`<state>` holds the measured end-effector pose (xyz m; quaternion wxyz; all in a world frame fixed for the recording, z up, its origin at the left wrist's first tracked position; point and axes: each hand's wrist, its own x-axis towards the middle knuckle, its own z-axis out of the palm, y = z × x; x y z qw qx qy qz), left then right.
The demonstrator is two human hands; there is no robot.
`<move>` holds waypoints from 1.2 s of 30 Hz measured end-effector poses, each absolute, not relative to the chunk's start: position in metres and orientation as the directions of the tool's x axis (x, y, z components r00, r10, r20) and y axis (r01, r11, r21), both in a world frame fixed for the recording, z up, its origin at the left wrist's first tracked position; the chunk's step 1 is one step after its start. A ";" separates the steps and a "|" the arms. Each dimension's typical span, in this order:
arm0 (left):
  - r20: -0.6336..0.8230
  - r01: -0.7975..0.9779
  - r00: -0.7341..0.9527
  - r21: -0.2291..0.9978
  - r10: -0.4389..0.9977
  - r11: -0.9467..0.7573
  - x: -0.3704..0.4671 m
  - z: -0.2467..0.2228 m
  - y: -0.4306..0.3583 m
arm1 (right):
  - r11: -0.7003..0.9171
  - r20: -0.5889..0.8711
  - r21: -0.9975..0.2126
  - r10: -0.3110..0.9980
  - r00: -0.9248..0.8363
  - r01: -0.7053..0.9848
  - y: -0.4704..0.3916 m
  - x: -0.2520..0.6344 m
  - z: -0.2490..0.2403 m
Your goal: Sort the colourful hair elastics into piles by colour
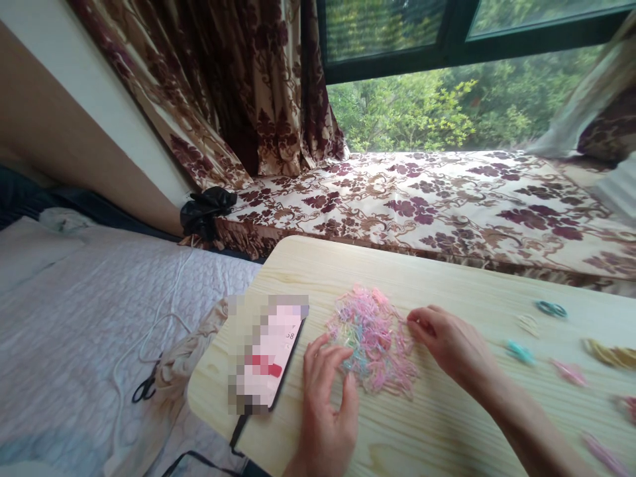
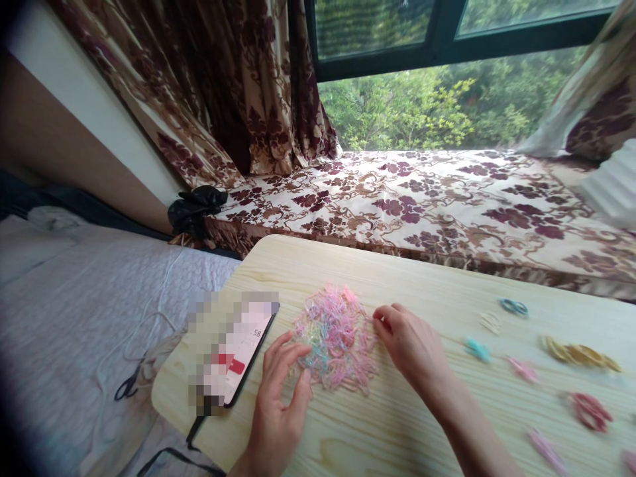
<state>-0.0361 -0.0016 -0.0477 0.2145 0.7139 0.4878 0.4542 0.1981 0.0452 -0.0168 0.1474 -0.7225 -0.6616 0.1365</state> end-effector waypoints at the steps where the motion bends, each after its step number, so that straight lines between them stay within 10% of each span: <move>1: 0.445 0.502 0.107 0.748 0.889 -0.435 -0.036 -0.048 -0.001 | -0.074 0.004 -0.400 0.997 0.082 0.914 0.045 0.198 -0.017; 20: 0.485 0.549 0.160 0.680 0.860 -0.486 -0.040 -0.057 0.001 | -0.142 0.103 -0.557 0.966 0.238 0.818 -0.066 0.223 -0.003; 36: 0.471 0.543 0.177 0.685 0.864 -0.485 -0.041 -0.057 0.000 | -0.512 0.055 -0.420 0.809 0.585 0.749 -0.137 0.312 -0.004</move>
